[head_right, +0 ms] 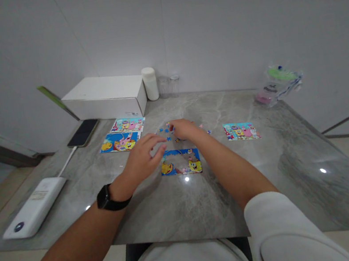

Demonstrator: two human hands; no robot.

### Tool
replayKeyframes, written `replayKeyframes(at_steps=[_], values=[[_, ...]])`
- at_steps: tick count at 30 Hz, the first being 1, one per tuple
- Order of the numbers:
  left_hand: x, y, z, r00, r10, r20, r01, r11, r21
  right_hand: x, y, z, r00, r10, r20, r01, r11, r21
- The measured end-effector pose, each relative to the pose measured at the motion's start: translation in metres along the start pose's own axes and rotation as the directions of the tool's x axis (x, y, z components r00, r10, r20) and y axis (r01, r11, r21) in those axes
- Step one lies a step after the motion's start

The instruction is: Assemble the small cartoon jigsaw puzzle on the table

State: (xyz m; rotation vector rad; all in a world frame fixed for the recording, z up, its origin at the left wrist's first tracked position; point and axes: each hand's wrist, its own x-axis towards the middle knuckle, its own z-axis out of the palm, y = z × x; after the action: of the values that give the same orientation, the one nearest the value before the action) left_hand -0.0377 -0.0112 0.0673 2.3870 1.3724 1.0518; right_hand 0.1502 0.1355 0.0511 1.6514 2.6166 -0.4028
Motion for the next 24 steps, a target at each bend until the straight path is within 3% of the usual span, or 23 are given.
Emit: replayKeyframes(at_steps=[2, 5, 10, 15, 17, 24], values=[[0.007, -0.007, -0.016, 0.998, -0.055, -0.033, 0.055, 0.999, -0.003, -0.015, 0.002, -0.007, 0.999, -0.017, -0.034, 0.02, 0.997, 0.07], [0.009, -0.015, -0.027, 0.997, -0.075, 0.018, 0.074, 0.997, 0.018, -0.044, 0.005, -0.015, 0.995, -0.075, -0.066, 0.089, 0.967, 0.239], [-0.012, -0.033, -0.009, 0.993, -0.094, 0.071, 0.094, 0.996, 0.003, -0.079, 0.007, -0.007, 0.986, -0.142, -0.091, 0.168, 0.793, 0.585], [-0.028, -0.054, 0.008, 0.978, -0.016, 0.207, 0.012, 1.0, 0.018, -0.08, 0.002, 0.016, 0.993, -0.086, -0.079, 0.116, 0.634, 0.764], [-0.03, -0.057, 0.008, 0.967, 0.01, 0.255, -0.014, 1.0, 0.015, -0.079, -0.003, 0.024, 0.994, -0.081, -0.067, 0.104, 0.644, 0.758], [-0.032, -0.051, 0.01, 0.938, 0.027, 0.345, -0.041, 0.999, 0.034, -0.08, -0.022, 0.043, 0.988, -0.144, -0.054, 0.151, 0.844, 0.515]])
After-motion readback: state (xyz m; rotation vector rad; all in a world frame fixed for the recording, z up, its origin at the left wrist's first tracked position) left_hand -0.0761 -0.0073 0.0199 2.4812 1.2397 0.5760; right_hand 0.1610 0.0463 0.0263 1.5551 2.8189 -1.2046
